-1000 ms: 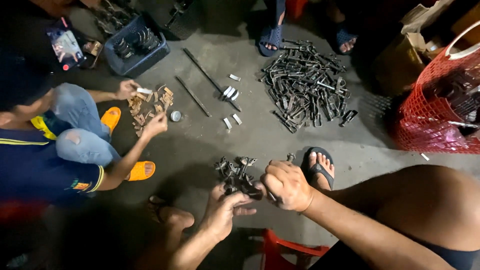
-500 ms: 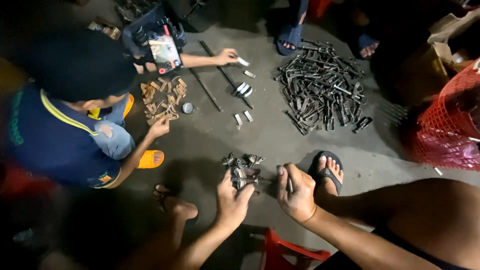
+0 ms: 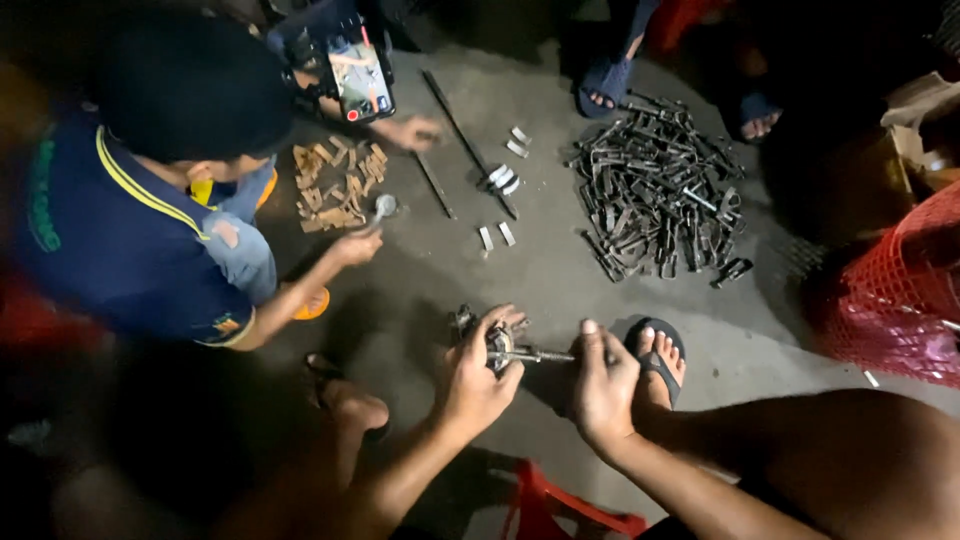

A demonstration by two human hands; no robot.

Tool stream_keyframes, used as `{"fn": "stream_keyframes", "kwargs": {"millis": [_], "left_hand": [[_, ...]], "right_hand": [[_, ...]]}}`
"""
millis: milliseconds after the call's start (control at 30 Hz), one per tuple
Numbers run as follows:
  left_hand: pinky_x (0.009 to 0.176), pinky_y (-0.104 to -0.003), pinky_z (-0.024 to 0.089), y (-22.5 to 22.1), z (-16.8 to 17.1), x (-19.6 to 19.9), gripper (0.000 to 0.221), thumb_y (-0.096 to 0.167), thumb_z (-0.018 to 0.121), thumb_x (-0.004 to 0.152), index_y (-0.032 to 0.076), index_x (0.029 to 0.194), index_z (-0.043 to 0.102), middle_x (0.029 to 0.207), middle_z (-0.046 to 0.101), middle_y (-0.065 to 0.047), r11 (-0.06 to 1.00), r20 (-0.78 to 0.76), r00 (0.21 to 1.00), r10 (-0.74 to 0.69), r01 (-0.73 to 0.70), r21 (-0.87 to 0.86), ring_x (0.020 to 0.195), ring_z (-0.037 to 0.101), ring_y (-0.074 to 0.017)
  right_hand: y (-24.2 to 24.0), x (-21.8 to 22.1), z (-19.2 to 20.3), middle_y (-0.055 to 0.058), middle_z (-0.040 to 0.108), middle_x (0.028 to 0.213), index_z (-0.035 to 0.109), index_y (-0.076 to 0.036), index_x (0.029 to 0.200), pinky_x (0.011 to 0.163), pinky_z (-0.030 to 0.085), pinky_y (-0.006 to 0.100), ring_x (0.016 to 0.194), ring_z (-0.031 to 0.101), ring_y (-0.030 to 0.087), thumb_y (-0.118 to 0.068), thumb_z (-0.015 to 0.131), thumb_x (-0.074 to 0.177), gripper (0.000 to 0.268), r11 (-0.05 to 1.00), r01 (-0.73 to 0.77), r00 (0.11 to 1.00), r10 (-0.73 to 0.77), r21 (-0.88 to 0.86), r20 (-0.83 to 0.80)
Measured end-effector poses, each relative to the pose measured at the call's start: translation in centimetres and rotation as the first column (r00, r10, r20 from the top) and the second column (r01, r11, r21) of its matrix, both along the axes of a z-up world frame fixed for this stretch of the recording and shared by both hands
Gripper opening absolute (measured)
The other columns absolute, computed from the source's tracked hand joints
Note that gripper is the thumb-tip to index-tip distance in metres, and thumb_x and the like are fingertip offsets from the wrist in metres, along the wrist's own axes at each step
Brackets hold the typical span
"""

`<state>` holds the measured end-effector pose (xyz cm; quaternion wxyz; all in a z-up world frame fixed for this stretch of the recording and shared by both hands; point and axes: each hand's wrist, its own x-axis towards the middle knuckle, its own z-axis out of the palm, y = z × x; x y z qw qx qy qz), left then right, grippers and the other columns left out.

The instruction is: Assembling various metal mechanical components on a workshop floor.

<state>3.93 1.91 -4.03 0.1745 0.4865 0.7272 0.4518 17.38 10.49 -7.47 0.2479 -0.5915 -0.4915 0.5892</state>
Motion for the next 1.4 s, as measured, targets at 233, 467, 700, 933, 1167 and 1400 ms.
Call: {"fn": "stream_keyframes", "kwargs": {"millis": [233, 467, 700, 933, 1167, 1400], "left_hand": [[0.073, -0.042, 0.066, -0.1, -0.4, 1.1, 0.047, -0.002, 0.068, 0.075, -0.002, 0.122, 0.065, 0.106, 0.075, -0.026, 0.951, 0.463, 0.837, 0.291, -0.203, -0.232, 0.092, 0.075, -0.0347], [0.051, -0.031, 0.068, -0.5, 0.3, 2.2, 0.038, -0.012, 0.065, 0.080, -0.009, 0.118, 0.062, 0.110, 0.073, -0.029, 0.937, 0.775, 0.530, 0.346, -0.231, -0.260, 0.084, 0.079, -0.0325], [0.047, -0.027, 0.062, -0.8, 0.1, 2.8, 0.039, -0.004, 0.069, 0.077, 0.001, 0.116, 0.068, 0.093, 0.077, -0.009, 0.926, 0.667, 0.643, 0.376, -0.285, -0.248, 0.064, 0.067, -0.0143], [0.046, -0.026, 0.061, -2.1, -2.5, 3.2, 0.043, 0.001, 0.068, 0.079, -0.009, 0.120, 0.061, 0.077, 0.072, -0.008, 0.935, 0.564, 0.747, 0.352, -0.302, -0.183, 0.053, 0.066, -0.0139], [0.065, -0.028, 0.056, -1.9, -2.6, 3.2, 0.037, 0.001, 0.068, 0.077, 0.001, 0.114, 0.066, 0.089, 0.076, -0.006, 0.956, 0.285, 0.916, 0.281, -0.293, 0.001, 0.067, 0.066, -0.0165], [0.071, -0.039, 0.063, -1.4, -3.8, 2.4, 0.034, -0.006, 0.071, 0.067, 0.006, 0.098, 0.070, 0.084, 0.079, -0.011, 0.957, 0.148, 0.950, 0.274, -0.285, 0.054, 0.077, 0.078, -0.0279]], "right_hand": [[1.5, 2.1, -7.7, 0.009, 0.060, 0.056, 0.059, -0.016, 0.072, 0.124, 0.015, 0.058, 0.062, 0.067, 0.028, -0.029, 0.055, 0.110, 0.040, 0.822, -0.186, 0.982, 0.143, 0.538, 0.121], [2.8, 2.5, -6.4, 0.011, 0.061, 0.057, 0.063, -0.013, 0.082, 0.102, 0.048, 0.058, 0.059, 0.068, 0.036, -0.022, 0.059, 0.105, 0.025, 0.559, -0.295, 0.955, 0.196, 0.775, 0.222], [1.3, 0.5, 1.1, 0.007, 0.055, 0.061, 0.057, -0.002, 0.080, 0.082, 0.046, 0.037, 0.054, 0.043, 0.026, -0.014, 0.052, 0.106, 0.028, 0.676, -0.233, 0.972, 0.161, 0.699, 0.169], [1.0, 0.2, 0.9, 0.003, 0.057, 0.060, 0.056, -0.003, 0.078, 0.085, 0.043, 0.035, 0.054, 0.045, 0.019, -0.018, 0.048, 0.108, 0.035, 0.777, -0.210, 0.978, 0.174, 0.593, 0.118], [0.1, 0.1, -1.6, 0.003, 0.054, 0.064, 0.060, -0.001, 0.080, 0.057, 0.042, 0.029, 0.059, 0.043, 0.014, -0.024, 0.049, 0.109, 0.038, 0.924, -0.078, 0.995, 0.097, 0.374, -0.033], [-0.5, -0.3, -1.5, 0.003, 0.049, 0.058, 0.055, -0.007, 0.065, 0.076, 0.047, 0.038, 0.063, 0.046, 0.016, -0.020, 0.052, 0.112, 0.049, 0.938, 0.007, 0.999, 0.008, 0.346, -0.041]]}}
